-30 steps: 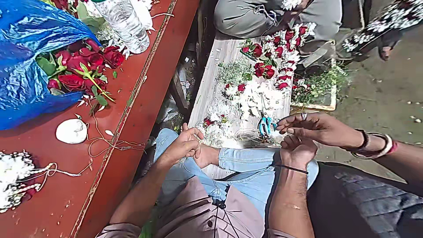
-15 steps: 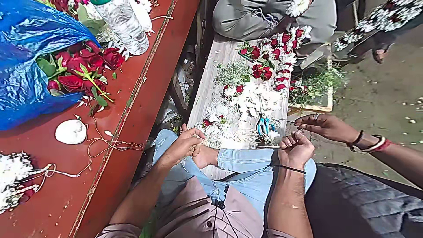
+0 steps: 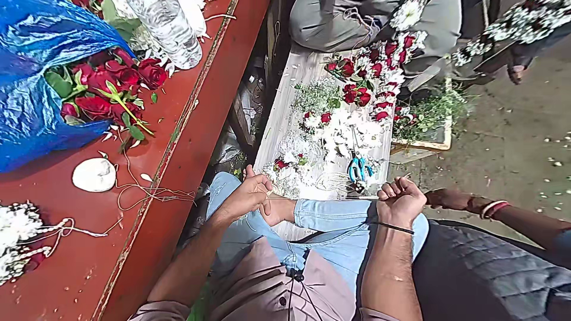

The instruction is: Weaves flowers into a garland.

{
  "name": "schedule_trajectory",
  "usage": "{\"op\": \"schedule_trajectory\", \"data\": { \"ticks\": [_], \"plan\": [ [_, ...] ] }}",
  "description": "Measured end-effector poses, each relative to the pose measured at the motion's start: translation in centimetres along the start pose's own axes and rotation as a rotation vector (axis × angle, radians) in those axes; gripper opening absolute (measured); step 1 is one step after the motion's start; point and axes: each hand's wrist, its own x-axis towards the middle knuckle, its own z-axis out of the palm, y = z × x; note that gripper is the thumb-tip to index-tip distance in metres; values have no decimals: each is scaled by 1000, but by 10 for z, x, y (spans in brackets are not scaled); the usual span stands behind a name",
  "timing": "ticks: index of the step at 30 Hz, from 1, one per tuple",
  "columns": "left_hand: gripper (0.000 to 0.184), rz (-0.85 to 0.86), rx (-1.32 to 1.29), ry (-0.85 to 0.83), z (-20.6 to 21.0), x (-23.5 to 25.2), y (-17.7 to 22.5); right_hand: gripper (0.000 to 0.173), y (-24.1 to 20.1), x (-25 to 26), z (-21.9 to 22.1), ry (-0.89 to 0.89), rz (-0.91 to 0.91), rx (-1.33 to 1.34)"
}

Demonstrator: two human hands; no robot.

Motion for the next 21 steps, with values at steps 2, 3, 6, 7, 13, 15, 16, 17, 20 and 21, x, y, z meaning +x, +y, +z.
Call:
{"op": "schedule_trajectory", "data": {
  "ticks": [2,3,6,7,13,15,16,17,20,21],
  "plan": [
    [28,18,46,6,3,1,-1,27,0,1,0,-2,-2,-10],
    [30,24,62,10,3,2,-3,27,0,1,-1,-1,-3,-13],
    [25,33,96,-5,1,4,-6,27,-1,0,-1,6,-5,-6],
    [22,42,100,-12,1,4,-6,27,-1,0,0,6,-5,-3],
    [23,-21,-62,-21,-1,-1,1,26,-2,-1,0,11,-4,0],
    [27,-29,-97,-40,-5,-3,4,26,-2,0,0,10,-5,-4],
    [28,-36,-107,-51,-7,-4,5,26,-2,0,0,8,-3,-5],
    [28,-45,-109,-56,-7,-4,5,26,-2,0,0,7,-2,-5],
    [27,-42,-96,-57,-6,-5,4,26,-2,-1,2,9,-2,-8],
    [27,-35,-85,-57,-5,-4,3,27,-2,-2,2,12,-2,-11]
  ]
}}
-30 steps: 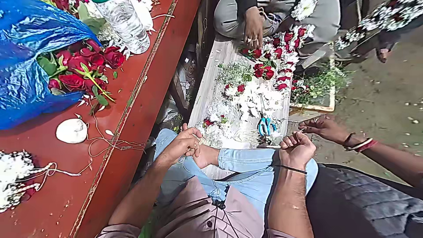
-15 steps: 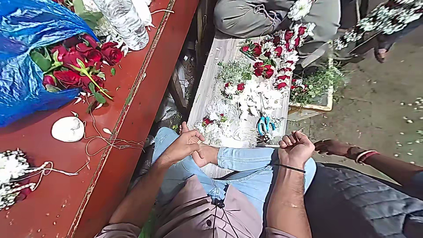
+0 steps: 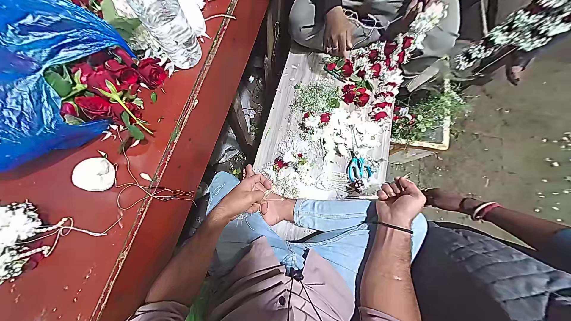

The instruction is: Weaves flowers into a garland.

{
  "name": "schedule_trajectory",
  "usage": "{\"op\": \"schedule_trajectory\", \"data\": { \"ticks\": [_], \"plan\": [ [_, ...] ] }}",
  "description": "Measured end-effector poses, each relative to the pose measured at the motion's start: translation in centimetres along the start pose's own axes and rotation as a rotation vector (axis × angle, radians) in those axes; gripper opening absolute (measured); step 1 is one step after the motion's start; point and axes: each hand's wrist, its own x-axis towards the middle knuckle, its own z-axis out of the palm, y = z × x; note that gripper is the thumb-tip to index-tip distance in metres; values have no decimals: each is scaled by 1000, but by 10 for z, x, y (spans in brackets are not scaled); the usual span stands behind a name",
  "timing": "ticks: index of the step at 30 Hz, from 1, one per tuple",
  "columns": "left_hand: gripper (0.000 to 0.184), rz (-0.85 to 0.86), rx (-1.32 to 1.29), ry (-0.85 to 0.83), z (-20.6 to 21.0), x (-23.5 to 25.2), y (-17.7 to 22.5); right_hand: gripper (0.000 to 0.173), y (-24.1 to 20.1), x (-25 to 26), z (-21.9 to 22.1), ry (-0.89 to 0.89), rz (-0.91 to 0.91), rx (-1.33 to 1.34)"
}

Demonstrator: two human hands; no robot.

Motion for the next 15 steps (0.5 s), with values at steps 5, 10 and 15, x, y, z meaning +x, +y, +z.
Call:
{"op": "schedule_trajectory", "data": {
  "ticks": [5,10,15],
  "plan": [
    [30,32,18,5,-3,0,-2,27,0,2,-1,4,-7,-9],
    [30,41,73,65,4,5,-7,26,3,2,0,-4,-9,-1],
    [34,84,412,109,2,15,-15,27,0,1,0,2,-32,32]
  ]
}}
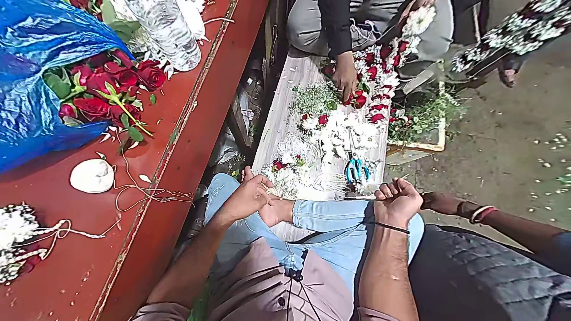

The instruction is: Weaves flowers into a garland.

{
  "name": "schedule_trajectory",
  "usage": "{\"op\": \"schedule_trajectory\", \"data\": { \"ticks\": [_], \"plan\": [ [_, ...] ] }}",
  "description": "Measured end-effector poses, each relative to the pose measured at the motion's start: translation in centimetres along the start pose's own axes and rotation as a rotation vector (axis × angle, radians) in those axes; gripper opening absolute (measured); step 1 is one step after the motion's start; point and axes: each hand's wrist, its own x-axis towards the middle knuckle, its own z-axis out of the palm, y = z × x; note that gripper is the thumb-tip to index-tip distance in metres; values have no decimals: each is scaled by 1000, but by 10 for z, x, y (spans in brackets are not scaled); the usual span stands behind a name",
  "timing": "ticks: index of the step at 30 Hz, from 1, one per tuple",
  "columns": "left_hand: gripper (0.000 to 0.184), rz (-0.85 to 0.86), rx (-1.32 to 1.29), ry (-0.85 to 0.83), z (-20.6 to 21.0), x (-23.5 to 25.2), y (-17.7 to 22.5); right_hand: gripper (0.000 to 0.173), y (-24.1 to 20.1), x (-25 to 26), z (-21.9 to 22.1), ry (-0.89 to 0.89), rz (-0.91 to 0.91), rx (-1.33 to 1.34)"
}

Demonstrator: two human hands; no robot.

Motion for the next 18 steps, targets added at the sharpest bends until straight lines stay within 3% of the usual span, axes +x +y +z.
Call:
{"op": "schedule_trajectory", "data": {
  "ticks": [3,7,11,14,16,18],
  "plan": [
    [36,-7,200,-23,-1,0,1,26,2,1,-1,-16,2,14],
    [19,60,171,-102,-6,-8,11,19,7,2,-1,-28,19,-108],
    [40,-39,562,-232,-11,-12,28,15,13,-5,8,-49,-28,-367],
    [36,151,203,-186,-7,-15,23,12,15,-10,9,-106,-169,-859],
    [22,224,-68,-181,-2,-18,25,33,8,-31,19,-192,-272,-1391],
    [20,243,-142,-193,0,-20,31,40,7,-64,43,-344,-384,-1491]
  ]
}}
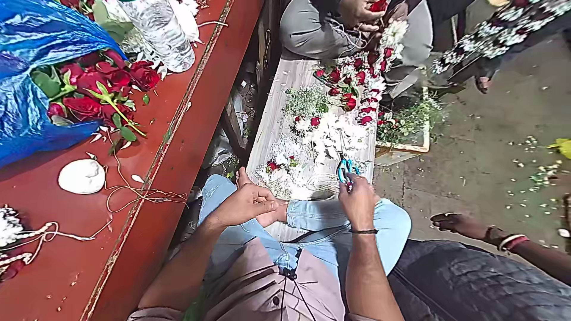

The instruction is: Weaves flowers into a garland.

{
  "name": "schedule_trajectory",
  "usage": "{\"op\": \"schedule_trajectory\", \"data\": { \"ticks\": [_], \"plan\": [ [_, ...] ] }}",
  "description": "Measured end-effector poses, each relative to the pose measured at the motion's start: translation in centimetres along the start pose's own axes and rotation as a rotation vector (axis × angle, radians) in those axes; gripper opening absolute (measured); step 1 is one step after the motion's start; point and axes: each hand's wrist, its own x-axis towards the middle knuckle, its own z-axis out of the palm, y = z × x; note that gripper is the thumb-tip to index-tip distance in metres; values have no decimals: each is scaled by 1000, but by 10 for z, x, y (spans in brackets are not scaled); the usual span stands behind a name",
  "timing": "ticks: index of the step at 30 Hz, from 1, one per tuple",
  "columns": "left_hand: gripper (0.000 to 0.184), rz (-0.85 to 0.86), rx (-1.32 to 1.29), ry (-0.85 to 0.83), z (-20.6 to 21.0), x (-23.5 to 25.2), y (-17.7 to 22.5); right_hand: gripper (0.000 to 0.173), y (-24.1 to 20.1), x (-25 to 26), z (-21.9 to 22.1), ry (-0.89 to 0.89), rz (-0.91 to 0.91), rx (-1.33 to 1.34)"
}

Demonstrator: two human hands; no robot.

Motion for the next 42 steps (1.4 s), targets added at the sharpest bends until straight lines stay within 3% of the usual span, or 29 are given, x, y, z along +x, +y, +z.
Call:
{"op": "schedule_trajectory", "data": {
  "ticks": [2,5,7,9,16,18,20,24,27,31,34,40,42],
  "plan": [
    [19,-6,-23,24,3,3,3,38,-47,-24,0,-183,-205,322],
    [19,-12,-68,104,4,5,8,42,-108,-51,5,-748,-479,883],
    [17,32,-157,210,0,2,12,30,-117,-49,12,-899,-464,1031],
    [16,96,-222,275,-9,-5,10,19,-99,-35,9,-838,-425,1020],
    [13,267,-557,321,-29,-41,-37,15,-9,28,-60,-675,-315,794],
    [14,244,-527,335,-28,-47,-50,16,0,35,-83,-654,-311,743],
    [21,203,-366,245,-26,-51,-52,17,-9,32,-104,-604,-331,726],
    [37,223,-14,-59,1,-32,-1,15,-48,18,-134,-558,-441,786],
    [35,300,-69,-245,26,-2,59,14,-82,13,-137,-532,-518,890],
    [27,553,-326,-51,45,15,113,17,-99,11,-113,-555,-574,1078],
    [27,729,-356,96,38,10,132,19,-87,11,-74,-620,-553,1164],
    [22,763,-342,281,27,12,112,18,-72,4,-45,-705,-552,1278],
    [23,738,-546,249,25,24,105,20,-72,1,-44,-669,-570,1294]
  ]
}}
